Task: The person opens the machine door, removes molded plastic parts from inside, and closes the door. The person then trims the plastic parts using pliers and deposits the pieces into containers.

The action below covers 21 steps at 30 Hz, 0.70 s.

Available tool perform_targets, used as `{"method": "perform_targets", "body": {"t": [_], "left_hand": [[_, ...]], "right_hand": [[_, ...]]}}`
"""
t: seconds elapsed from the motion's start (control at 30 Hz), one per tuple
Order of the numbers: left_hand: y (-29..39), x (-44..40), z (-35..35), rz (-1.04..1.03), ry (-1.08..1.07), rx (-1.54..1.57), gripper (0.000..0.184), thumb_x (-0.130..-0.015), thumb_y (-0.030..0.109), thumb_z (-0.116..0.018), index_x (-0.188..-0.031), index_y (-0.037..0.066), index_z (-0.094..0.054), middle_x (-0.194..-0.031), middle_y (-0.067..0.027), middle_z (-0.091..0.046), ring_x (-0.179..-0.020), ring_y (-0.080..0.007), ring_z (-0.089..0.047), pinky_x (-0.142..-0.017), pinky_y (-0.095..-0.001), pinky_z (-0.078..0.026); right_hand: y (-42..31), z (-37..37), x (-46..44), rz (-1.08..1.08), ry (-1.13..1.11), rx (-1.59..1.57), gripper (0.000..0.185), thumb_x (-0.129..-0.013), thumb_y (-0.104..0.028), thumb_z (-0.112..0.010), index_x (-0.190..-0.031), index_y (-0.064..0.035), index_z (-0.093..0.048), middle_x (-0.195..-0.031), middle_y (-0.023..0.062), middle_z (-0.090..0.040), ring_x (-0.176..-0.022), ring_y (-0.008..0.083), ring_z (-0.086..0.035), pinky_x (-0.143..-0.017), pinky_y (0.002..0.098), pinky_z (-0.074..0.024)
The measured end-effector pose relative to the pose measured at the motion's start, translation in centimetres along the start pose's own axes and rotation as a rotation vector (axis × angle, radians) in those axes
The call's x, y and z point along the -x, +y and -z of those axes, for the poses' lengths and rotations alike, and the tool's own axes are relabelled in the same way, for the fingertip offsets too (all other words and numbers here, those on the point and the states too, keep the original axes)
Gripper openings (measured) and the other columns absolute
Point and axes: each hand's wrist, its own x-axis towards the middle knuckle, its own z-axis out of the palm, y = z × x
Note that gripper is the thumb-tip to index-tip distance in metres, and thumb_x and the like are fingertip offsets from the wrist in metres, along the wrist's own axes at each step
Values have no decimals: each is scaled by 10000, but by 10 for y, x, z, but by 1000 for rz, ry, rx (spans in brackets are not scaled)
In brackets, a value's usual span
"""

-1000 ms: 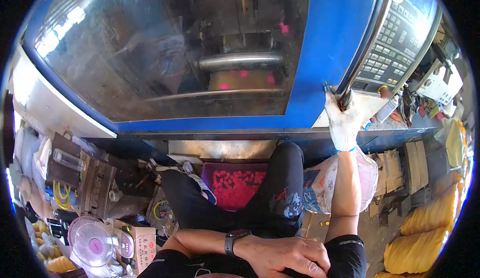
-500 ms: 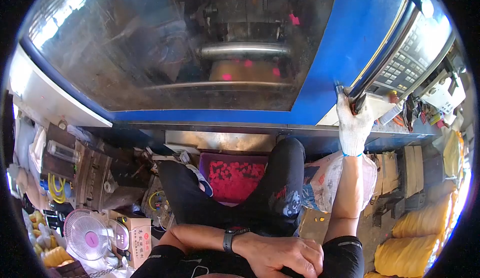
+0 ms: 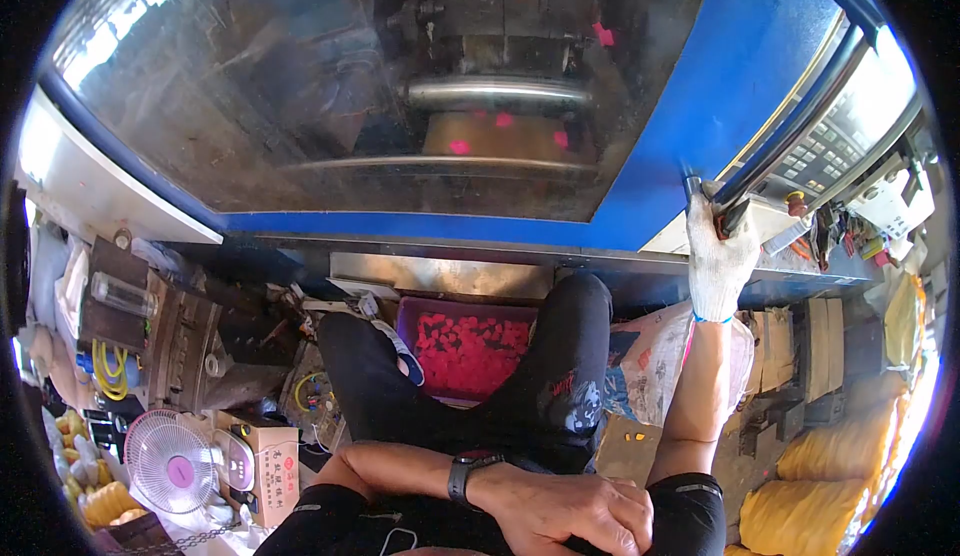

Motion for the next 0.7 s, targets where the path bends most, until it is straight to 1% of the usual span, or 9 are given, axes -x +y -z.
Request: {"method": "perform_targets", "body": {"t": [0.07,0.1,0.17,0.2,0.3,0.4,0.5,0.6,0.7], "left_hand": [[-1,-2,17,34,-158,91,272,-992,245,-654,-1087,-2,-715,-1018,-164,-707,-988,-343,-660,-904,-459,-493],[2,-4,25,53,-238,135,272,-992,244,-655,-1091,-3,-713,-1017,-165,-707,-983,-345,-662,-899,-459,-496],[12,-5,23,102,-174,113,276,-995,254,-654,-1073,-3,-716,-1003,-165,-709,-966,-347,-663,-886,-458,-498],[15,-5,21,126,-141,103,278,-997,260,-654,-1064,-3,-717,-996,-165,-710,-957,-348,-664,-879,-458,-500],[7,-5,5,10,49,128,310,-1006,296,-645,-1023,-3,-723,-973,-162,-715,-941,-345,-664,-870,-453,-498],[5,-8,8,-31,20,76,337,-1012,326,-635,-1012,1,-723,-956,-152,-718,-929,-340,-664,-865,-450,-498],[14,-11,18,57,-78,170,353,-1011,349,-635,-1027,7,-723,-962,-144,-720,-933,-333,-666,-870,-450,-497],[10,-7,25,127,-184,150,350,-1003,352,-644,-1029,12,-723,-954,-137,-720,-927,-328,-667,-867,-450,-494],[16,-13,26,79,-117,137,344,-997,344,-647,-1024,10,-721,-959,-139,-716,-934,-325,-664,-868,-446,-490]], "right_hand": [[4,1,-1,14,-1,9,151,-942,-101,-725,-1056,-2,-739,-726,-52,-552,-661,36,-455,-596,231,-360],[5,2,-1,-12,-19,10,167,-953,-99,-712,-1083,4,-735,-778,-39,-579,-707,46,-489,-637,229,-389],[6,5,0,-65,-55,12,201,-974,-94,-686,-1139,16,-725,-881,-12,-635,-797,65,-557,-721,226,-447],[6,5,0,-66,-57,24,202,-978,-91,-683,-1147,11,-724,-892,-17,-628,-801,60,-552,-721,222,-442],[10,1,-1,1,7,-9,169,-937,-92,-724,-1080,-3,-740,-750,-54,-546,-673,48,-439,-601,237,-360],[7,0,0,-4,9,7,166,-940,-91,-720,-1079,-3,-739,-761,-50,-550,-681,52,-441,-610,238,-371],[1,0,1,-17,6,27,163,-940,-92,-719,-1079,-8,-740,-768,-49,-557,-688,51,-452,-618,235,-377],[7,0,0,-15,8,16,163,-939,-93,-721,-1081,-15,-743,-774,-48,-564,-696,51,-465,-628,233,-385],[6,0,0,-40,11,10,166,-938,-95,-724,-1084,-19,-745,-779,-47,-570,-701,51,-473,-636,233,-393]]}}
